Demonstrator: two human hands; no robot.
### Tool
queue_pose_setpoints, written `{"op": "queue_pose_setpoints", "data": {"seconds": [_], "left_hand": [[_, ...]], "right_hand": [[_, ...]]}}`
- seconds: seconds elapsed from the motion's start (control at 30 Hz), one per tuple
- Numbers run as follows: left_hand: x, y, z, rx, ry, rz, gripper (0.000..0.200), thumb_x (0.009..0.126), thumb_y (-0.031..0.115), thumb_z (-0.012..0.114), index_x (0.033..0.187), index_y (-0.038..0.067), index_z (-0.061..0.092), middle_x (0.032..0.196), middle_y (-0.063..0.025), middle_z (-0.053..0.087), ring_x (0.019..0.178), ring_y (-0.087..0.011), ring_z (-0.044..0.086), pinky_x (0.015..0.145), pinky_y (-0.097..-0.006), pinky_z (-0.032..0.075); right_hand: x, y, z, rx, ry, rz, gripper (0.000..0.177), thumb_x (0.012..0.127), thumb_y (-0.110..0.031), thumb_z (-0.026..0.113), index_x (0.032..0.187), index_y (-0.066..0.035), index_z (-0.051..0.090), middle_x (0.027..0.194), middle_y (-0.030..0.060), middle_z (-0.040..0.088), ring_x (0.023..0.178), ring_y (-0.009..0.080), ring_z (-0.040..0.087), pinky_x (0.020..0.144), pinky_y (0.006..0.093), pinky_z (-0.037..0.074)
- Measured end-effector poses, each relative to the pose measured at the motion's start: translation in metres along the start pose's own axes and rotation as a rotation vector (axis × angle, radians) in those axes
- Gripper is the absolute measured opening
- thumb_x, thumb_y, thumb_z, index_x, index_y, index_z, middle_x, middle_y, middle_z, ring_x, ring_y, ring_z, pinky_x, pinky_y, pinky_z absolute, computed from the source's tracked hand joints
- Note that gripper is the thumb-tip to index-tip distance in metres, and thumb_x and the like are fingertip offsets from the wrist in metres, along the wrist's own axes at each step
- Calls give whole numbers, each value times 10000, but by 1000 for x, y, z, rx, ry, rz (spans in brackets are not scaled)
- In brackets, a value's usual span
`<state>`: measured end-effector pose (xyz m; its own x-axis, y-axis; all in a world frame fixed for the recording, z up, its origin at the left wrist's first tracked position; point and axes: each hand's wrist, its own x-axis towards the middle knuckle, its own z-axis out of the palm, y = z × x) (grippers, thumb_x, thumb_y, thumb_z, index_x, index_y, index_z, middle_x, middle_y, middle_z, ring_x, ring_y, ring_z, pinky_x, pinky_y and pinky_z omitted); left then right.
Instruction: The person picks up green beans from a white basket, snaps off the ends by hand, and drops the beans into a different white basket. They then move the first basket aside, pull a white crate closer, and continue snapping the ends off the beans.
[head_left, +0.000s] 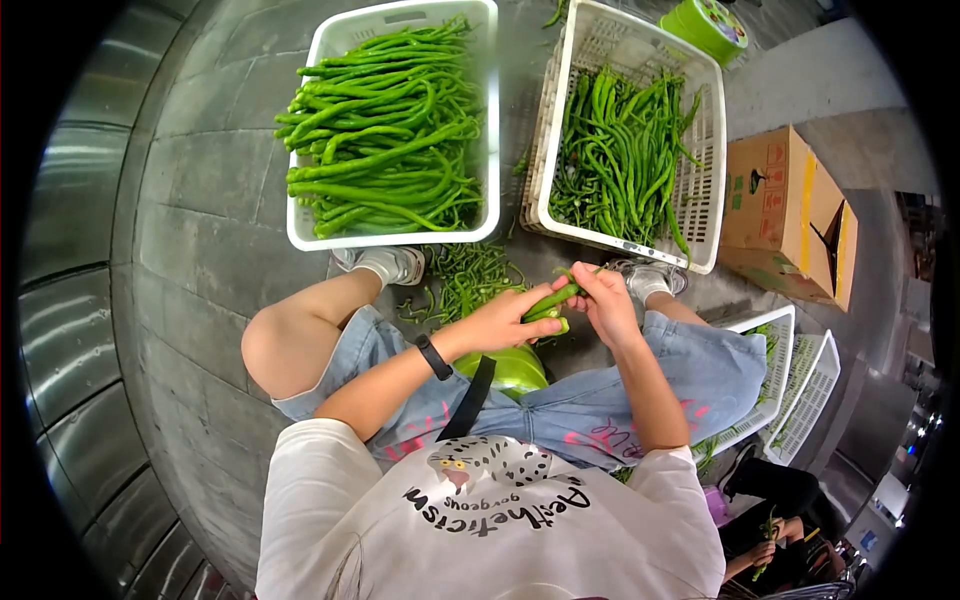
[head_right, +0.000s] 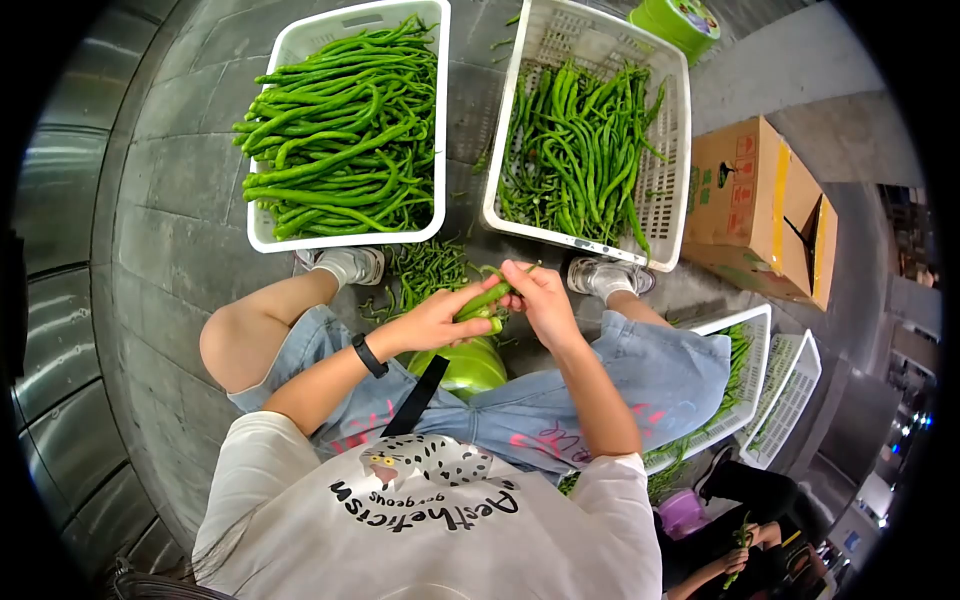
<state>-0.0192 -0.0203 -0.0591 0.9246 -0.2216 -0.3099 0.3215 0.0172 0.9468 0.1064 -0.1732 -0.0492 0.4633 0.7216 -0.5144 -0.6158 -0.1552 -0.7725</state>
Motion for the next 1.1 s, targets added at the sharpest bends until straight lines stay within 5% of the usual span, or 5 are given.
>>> {"op": "queue_pose_setpoints", "data": {"seconds": [0.3,0.5,0.57,0.9,1.1], "left_hand": [[-9,2,-9,-183,-17,77,383,934,223,532,1264,69,413,761,-53,579,555,-107,547,505,-244,452],[-32,21,-82,-1119,521,412,431,937,525,397,1066,120,469,665,0,459,518,-107,425,485,-225,366],[-48,27,-117,-1214,547,617,507,873,577,477,1077,113,494,703,31,380,559,-66,367,518,-203,347],[-99,52,-165,-1372,652,909,284,872,106,505,1110,-42,462,732,-36,393,541,-101,408,509,-238,373],[-97,44,-172,-1332,762,848,306,861,110,492,1129,-25,433,749,-43,402,535,-109,419,509,-251,383]], "right_hand": [[6,-1,-8,549,-323,-82,380,979,-309,437,909,22,610,633,24,469,579,113,406,539,231,317],[30,44,-20,-894,-185,-37,527,837,-234,662,1275,-1,481,1046,132,597,900,219,605,816,297,487],[41,72,-21,-1409,-309,-113,715,751,-270,709,1336,3,403,1250,291,475,1116,450,495,959,427,414],[300,239,-62,381,300,46,473,973,-291,381,1390,-70,344,1431,104,350,1303,246,335,1053,425,259],[363,220,-20,340,326,90,471,950,-286,425,1363,-64,373,1409,120,354,1289,259,343,1049,412,269]]}}
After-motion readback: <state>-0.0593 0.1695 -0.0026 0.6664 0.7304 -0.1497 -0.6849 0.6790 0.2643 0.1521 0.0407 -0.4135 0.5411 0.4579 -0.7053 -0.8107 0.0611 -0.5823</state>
